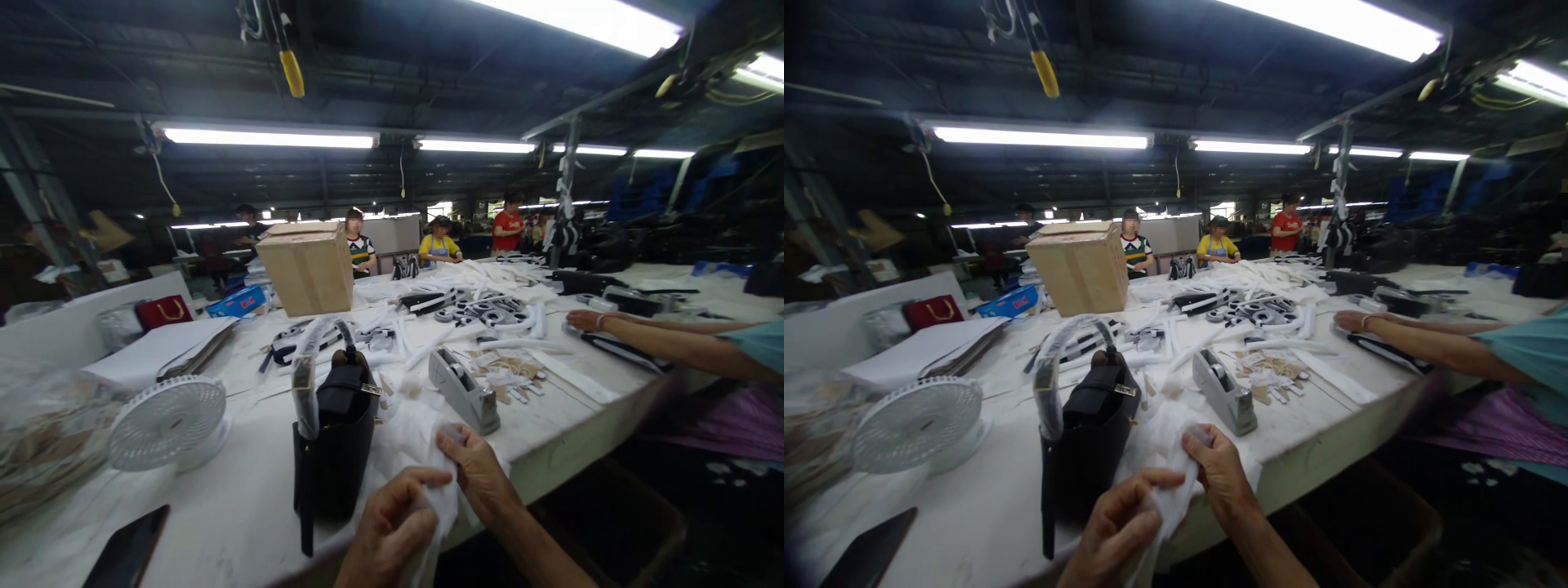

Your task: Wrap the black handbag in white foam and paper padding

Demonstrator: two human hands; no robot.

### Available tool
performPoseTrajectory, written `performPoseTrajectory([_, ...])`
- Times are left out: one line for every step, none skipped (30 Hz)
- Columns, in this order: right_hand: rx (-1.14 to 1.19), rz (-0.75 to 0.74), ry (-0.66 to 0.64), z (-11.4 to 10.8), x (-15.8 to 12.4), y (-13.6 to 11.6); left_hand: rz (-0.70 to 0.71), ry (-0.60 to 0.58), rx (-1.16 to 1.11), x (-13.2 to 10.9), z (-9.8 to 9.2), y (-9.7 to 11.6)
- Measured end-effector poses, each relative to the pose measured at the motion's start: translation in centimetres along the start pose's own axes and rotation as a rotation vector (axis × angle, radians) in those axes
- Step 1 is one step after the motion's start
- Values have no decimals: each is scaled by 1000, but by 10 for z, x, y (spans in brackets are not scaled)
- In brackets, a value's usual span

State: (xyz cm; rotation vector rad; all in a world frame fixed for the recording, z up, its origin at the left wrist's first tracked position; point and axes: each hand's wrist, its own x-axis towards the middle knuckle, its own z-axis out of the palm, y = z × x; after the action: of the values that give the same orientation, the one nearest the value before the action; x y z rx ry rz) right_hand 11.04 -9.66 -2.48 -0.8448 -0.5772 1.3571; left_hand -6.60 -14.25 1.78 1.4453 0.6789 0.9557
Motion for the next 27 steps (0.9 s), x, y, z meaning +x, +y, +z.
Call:
performPoseTrajectory([-15, -5, -1, -1, 0, -1, -9, 4, 27, -1, 0, 1])
performPoseTrajectory([-39, -13, -5, -2, 1, -4, -9, 25, 65, -3, -1, 0])
performPoseTrajectory([-78, -23, -2, -5, 2, -8, -1, 55, 105, -4, -2, 0])
performPoseTrajectory([-135, -38, 14, -7, 2, -13, 10, 88, 138, -4, -4, -1])
performPoseTrajectory([-206, -74, 39, -11, 2, -19, 14, 118, 160, -5, -5, -3])
performPoseTrajectory([-293, -134, 67, -14, 0, -24, 9, 147, 174, -5, -7, -5])
performPoseTrajectory([-397, -214, 92, -17, -3, -30, -2, 179, 183, -5, -9, -8])
performPoseTrajectory([-515, -306, 101, -19, -7, -35, -20, 214, 188, -5, -10, -10])
performPoseTrajectory([-646, -404, 74, -21, -13, -39, -43, 249, 191, -4, -12, -13])
performPoseTrajectory([-785, -500, 3, -21, -21, -42, -65, 281, 194, -3, -13, -16])
performPoseTrajectory([-930, -587, -100, -21, -29, -43, -81, 308, 198, -2, -14, -20])
performPoseTrajectory([-1071, -669, -213, -19, -37, -43, -87, 329, 203, -2, -15, -23])
performPoseTrajectory([-1193, -755, -316, -17, -45, -41, -85, 343, 207, -1, -15, -26])
performPoseTrajectory([-1296, -849, -397, -13, -52, -39, -77, 353, 208, -1, -14, -29])
performPoseTrajectory([-1377, -944, -445, -10, -57, -35, -68, 360, 205, 0, -13, -32])
performPoseTrajectory([-1433, -1031, -461, -7, -61, -31, -62, 363, 195, 0, -12, -35])
performPoseTrajectory([-1461, -1109, -460, -4, -63, -28, -65, 361, 180, 0, -11, -37])
performPoseTrajectory([-1462, -1175, -453, -1, -64, -24, -75, 354, 161, 0, -10, -40])
performPoseTrajectory([-1446, -1228, -446, 2, -64, -22, -88, 342, 143, 0, -10, -42])
performPoseTrajectory([-1420, -1268, -439, 4, -63, -20, -100, 326, 130, 0, -10, -43])
performPoseTrajectory([-1396, -1299, -431, 7, -62, -19, -110, 315, 123, 0, -10, -45])
performPoseTrajectory([-1376, -1326, -425, 9, -61, -19, -116, 314, 123, 0, -11, -46])
performPoseTrajectory([-1364, -1348, -426, 11, -60, -19, -119, 324, 129, -1, -12, -46])
performPoseTrajectory([-1360, -1368, -431, 13, -60, -20, -118, 341, 139, -1, -12, -46])
performPoseTrajectory([-1362, -1388, -441, 14, -60, -21, -116, 363, 150, -1, -13, -46])
performPoseTrajectory([-1368, -1408, -455, 14, -60, -22, -106, 388, 158, -2, -13, -46])
performPoseTrajectory([-1378, -1423, -468, 14, -60, -22, -94, 406, 157, -2, -12, -45])
